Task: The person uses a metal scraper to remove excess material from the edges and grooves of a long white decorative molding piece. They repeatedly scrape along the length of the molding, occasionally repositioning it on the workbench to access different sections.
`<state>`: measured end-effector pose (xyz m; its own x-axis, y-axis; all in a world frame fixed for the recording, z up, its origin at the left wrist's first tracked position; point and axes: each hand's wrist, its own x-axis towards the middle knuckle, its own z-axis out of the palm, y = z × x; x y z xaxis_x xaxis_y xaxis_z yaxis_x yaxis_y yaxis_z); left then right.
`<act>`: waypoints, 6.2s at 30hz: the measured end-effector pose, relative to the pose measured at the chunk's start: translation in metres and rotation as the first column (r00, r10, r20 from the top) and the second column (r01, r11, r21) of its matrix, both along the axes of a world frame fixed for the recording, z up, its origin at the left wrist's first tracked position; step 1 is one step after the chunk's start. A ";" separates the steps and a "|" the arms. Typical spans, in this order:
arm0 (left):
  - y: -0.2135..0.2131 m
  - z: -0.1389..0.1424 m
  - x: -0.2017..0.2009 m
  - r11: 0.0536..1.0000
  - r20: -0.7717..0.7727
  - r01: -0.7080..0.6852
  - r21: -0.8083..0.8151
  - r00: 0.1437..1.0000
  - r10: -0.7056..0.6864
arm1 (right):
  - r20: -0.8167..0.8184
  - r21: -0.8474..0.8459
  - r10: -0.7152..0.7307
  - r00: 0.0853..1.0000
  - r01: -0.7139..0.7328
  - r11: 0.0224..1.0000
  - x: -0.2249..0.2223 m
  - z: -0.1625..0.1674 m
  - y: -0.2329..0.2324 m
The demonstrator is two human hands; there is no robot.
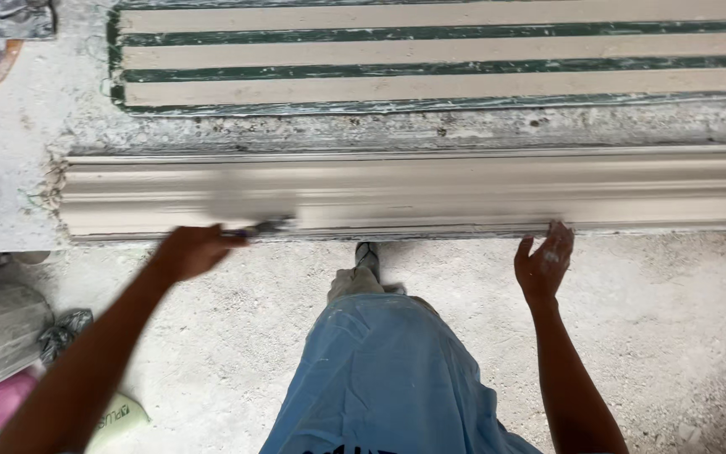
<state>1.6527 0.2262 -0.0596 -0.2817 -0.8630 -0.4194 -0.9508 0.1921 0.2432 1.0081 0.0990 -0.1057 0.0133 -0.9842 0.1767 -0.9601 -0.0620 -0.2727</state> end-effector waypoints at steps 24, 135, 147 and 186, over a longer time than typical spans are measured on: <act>-0.056 -0.013 -0.225 0.981 -0.061 0.143 -0.129 0.986 -0.152 | 0.004 -0.027 0.028 1.000 -0.028 0.999 0.003 0.017 0.002; -0.248 -0.007 -0.888 1.000 -0.018 -0.008 -0.018 1.000 0.008 | 0.116 0.014 -0.011 0.993 0.009 1.000 -0.704 0.020 -0.206; -0.263 -0.011 -0.910 0.926 0.128 0.298 -0.231 0.953 -0.275 | 0.091 0.277 -0.082 0.992 0.054 0.959 -0.699 0.032 -0.216; -0.325 -0.033 -1.125 0.893 0.022 0.270 -0.361 0.959 -0.282 | 0.150 -0.042 0.125 0.981 -0.120 0.992 -0.768 0.020 -0.210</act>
<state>0.5278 -0.0991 -0.0930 -0.5380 -0.8386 -0.0860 -0.8401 0.5249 0.1369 0.2397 -0.1108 -0.0856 0.1039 -0.9704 0.2182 -0.8922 -0.1879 -0.4106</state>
